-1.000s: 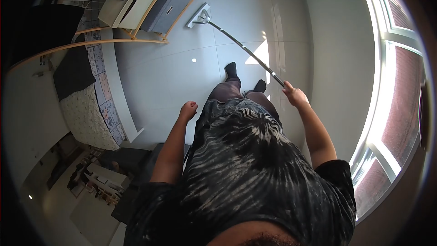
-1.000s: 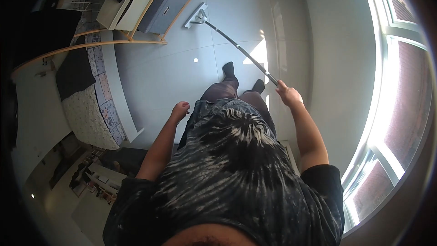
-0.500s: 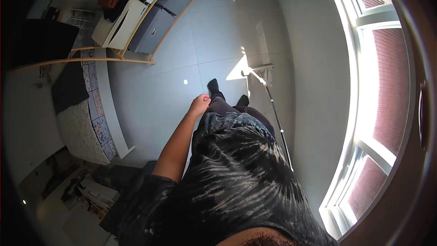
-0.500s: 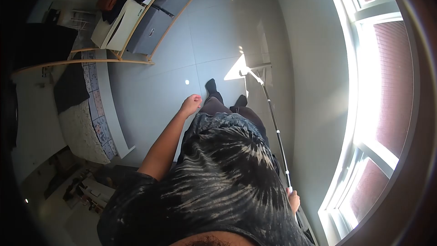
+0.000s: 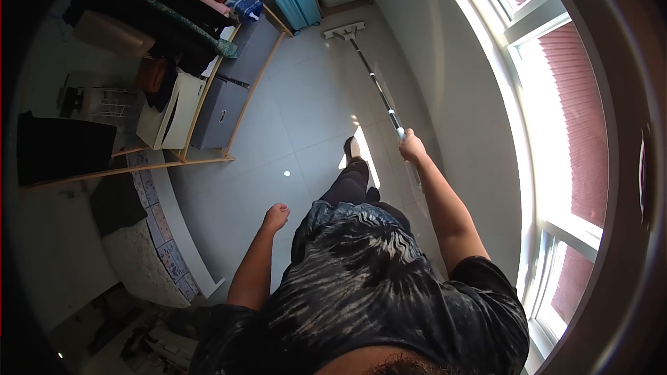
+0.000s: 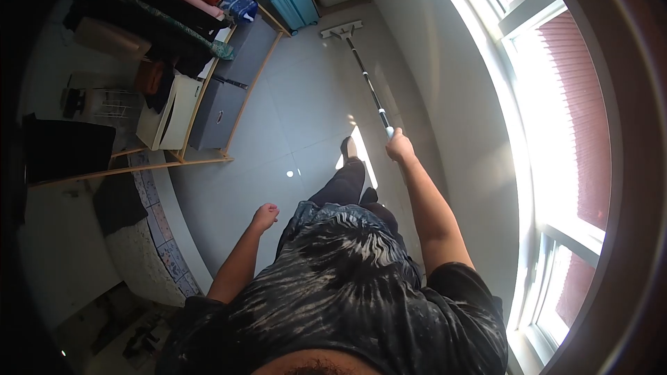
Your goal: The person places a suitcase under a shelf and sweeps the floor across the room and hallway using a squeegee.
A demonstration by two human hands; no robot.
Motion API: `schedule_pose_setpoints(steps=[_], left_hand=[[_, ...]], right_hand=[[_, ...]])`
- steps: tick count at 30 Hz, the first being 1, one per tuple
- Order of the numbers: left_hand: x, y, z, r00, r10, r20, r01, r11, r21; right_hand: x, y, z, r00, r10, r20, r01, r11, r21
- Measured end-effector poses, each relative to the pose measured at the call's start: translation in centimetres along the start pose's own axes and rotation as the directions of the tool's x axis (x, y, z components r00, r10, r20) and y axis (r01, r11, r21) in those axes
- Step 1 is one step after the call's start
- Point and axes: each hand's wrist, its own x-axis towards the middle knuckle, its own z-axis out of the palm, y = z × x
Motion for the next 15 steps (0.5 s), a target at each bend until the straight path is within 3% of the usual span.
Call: schedule_pose_setpoints(steps=[4,6,7,13,15], left_hand=[[3.1,2.4,-1.5,0.993,-0.099,0.06,0.099,0.995,0.003],[5.5,5.1,-1.8,0.994,-0.091,0.057,0.094,0.994,-0.052],[6.5,6.8,-2.0,0.997,-0.048,0.065,0.053,0.996,-0.077],[12.7,16.8,-4.0,0.983,0.152,0.103,-0.15,0.988,-0.028],[13.9,20.5,-4.5,0.978,0.188,0.092,-0.186,0.982,-0.031]], right_hand=[[2.4,-4.8,-3.7,0.997,0.076,0.025,-0.07,0.98,-0.189],[1.1,-1.3,-3.9,0.996,0.09,-0.008,-0.087,0.934,-0.345],[-0.2,2.9,-2.9,0.997,0.041,-0.072,-0.062,0.943,-0.328],[-27.9,21.0,-2.3,0.953,0.292,0.082,-0.26,0.926,-0.274],[-37.6,22.3,-3.1,0.894,0.427,0.134,-0.371,0.875,-0.31]])
